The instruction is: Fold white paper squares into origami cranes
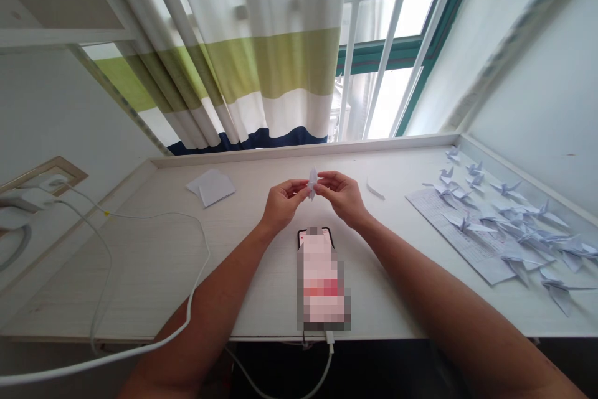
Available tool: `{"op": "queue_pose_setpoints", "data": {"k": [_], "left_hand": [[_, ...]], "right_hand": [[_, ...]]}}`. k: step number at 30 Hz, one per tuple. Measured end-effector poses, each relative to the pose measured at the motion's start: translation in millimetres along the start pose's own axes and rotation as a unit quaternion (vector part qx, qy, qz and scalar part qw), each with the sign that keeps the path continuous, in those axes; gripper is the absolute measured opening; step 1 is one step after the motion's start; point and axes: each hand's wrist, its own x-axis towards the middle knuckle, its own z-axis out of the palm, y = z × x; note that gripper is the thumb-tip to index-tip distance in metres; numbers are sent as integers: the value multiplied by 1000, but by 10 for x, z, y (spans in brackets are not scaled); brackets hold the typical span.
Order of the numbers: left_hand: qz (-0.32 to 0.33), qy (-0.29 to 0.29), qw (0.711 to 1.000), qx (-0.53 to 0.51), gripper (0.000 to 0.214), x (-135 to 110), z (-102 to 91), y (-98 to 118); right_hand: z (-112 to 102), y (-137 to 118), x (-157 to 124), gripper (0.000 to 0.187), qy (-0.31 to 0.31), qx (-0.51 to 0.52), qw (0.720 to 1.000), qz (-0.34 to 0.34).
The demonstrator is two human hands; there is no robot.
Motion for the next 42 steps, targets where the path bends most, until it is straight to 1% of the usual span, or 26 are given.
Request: {"op": "queue_pose_setpoints", "data": {"k": [4, 8, 12, 18, 23, 26, 29, 33, 36, 39, 42], "left_hand": [[-4, 1, 1000, 30, 31, -6, -16, 16], [-2, 20, 998, 52, 31, -18, 1, 33], [14, 30, 998, 59, 29, -26, 36, 39], [7, -5, 1000, 17, 32, -7, 21, 52], [19, -33, 999, -28, 28, 2, 4, 86], [20, -26, 998, -46, 21, -7, 12, 95], [8, -11, 999, -37, 14, -20, 18, 104], [-4, -10, 1000, -1, 10, -35, 13, 130], [-13, -5, 1000, 16, 12, -45, 12, 140], [-17, 9, 1000, 15, 23, -48, 18, 129], [-11, 15, 1000, -10, 31, -38, 20, 112]], "right_hand": [[5, -11, -10, 42, -21, -35, 999, 4], [6, -5, -5, 38, -17, -67, 998, -12], [12, 10, -5, 36, -25, -65, 998, -6], [35, -2, -22, 35, -48, -43, 998, 2], [58, -55, -39, 25, -54, -2, 998, 13], [42, -68, -35, 15, -56, 11, 998, 22], [9, -52, -19, 9, -46, -5, 998, 30], [-10, -35, -5, 12, -49, -26, 998, 36], [9, -49, -8, 8, -42, -7, 998, 41], [24, -62, -11, 20, -23, 27, 999, 39], [17, -52, -9, 27, -36, 21, 998, 44]]}}
